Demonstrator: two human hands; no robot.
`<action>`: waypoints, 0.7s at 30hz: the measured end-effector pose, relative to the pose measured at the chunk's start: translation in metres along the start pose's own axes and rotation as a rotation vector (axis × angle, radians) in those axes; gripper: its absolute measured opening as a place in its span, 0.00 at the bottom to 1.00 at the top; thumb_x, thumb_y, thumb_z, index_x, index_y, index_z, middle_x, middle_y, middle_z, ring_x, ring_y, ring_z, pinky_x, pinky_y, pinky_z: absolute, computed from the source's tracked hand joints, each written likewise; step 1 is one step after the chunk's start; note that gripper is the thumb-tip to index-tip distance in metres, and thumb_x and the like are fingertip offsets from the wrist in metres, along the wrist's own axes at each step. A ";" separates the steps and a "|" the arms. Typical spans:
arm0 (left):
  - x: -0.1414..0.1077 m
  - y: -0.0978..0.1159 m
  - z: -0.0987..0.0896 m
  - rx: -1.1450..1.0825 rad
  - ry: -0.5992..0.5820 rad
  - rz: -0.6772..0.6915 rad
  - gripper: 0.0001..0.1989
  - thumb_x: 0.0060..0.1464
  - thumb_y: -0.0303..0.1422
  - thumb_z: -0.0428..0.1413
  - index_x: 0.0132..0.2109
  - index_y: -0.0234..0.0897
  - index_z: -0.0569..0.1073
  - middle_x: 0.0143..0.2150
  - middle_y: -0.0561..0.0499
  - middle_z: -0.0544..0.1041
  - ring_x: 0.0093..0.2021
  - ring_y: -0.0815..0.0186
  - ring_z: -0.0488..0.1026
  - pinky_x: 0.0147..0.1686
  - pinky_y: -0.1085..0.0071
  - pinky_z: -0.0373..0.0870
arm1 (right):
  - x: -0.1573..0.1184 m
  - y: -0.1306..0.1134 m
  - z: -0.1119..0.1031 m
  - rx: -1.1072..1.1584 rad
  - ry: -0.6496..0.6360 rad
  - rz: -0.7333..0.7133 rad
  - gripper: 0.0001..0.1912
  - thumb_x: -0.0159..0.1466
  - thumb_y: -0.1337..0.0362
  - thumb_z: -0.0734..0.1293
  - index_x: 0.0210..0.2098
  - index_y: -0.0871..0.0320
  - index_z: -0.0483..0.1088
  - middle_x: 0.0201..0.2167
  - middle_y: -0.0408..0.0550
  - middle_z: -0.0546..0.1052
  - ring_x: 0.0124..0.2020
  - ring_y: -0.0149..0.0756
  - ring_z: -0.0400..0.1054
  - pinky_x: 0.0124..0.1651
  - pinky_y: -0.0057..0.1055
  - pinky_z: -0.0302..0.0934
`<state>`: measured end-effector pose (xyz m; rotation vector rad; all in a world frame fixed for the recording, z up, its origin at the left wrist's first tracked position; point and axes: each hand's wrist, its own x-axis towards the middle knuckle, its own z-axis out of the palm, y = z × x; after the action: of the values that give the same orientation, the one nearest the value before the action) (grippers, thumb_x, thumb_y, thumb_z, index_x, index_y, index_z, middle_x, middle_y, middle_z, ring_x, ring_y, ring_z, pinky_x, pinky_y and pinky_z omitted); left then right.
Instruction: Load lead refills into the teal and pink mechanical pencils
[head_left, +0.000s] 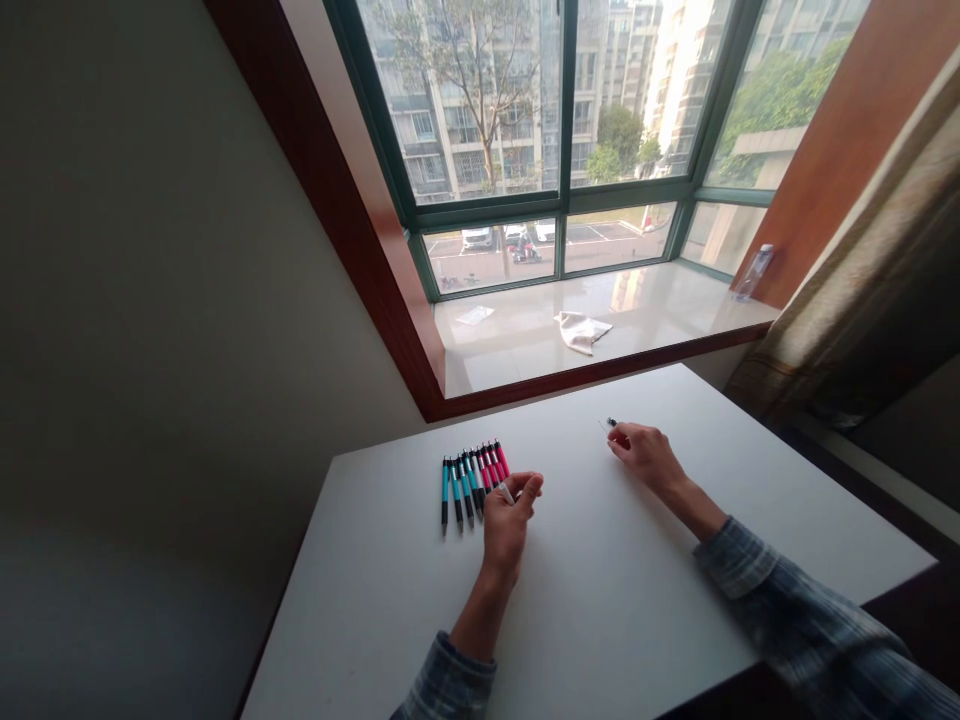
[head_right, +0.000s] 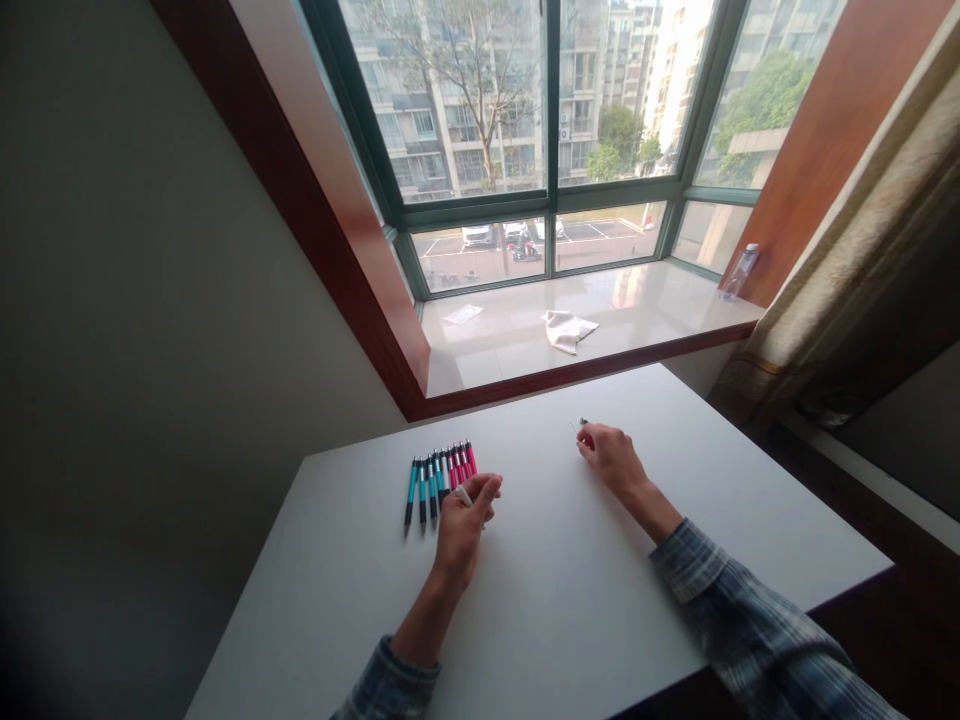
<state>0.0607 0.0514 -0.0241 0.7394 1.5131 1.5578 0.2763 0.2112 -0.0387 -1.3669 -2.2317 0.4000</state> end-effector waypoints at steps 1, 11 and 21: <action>-0.001 0.000 0.001 0.014 -0.009 0.000 0.25 0.45 0.52 0.69 0.36 0.33 0.81 0.30 0.50 0.75 0.27 0.71 0.64 0.27 0.74 0.59 | 0.004 0.004 0.002 -0.025 -0.007 0.000 0.08 0.65 0.63 0.66 0.35 0.54 0.77 0.32 0.48 0.82 0.33 0.41 0.76 0.37 0.33 0.63; -0.004 0.003 0.004 0.051 -0.028 -0.007 0.27 0.44 0.55 0.68 0.36 0.33 0.81 0.29 0.49 0.75 0.28 0.68 0.67 0.27 0.73 0.60 | -0.023 0.016 0.011 -0.022 0.004 0.013 0.08 0.66 0.63 0.64 0.38 0.54 0.76 0.33 0.46 0.81 0.32 0.39 0.75 0.37 0.32 0.62; -0.003 0.001 0.003 0.040 -0.062 -0.008 0.25 0.46 0.53 0.68 0.37 0.33 0.81 0.29 0.52 0.72 0.26 0.72 0.61 0.26 0.74 0.58 | -0.017 0.023 0.013 -0.031 0.030 0.031 0.08 0.65 0.64 0.64 0.37 0.54 0.77 0.34 0.47 0.81 0.34 0.40 0.75 0.38 0.33 0.63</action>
<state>0.0646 0.0502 -0.0226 0.7960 1.5039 1.4888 0.2930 0.2061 -0.0648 -1.4152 -2.2041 0.3550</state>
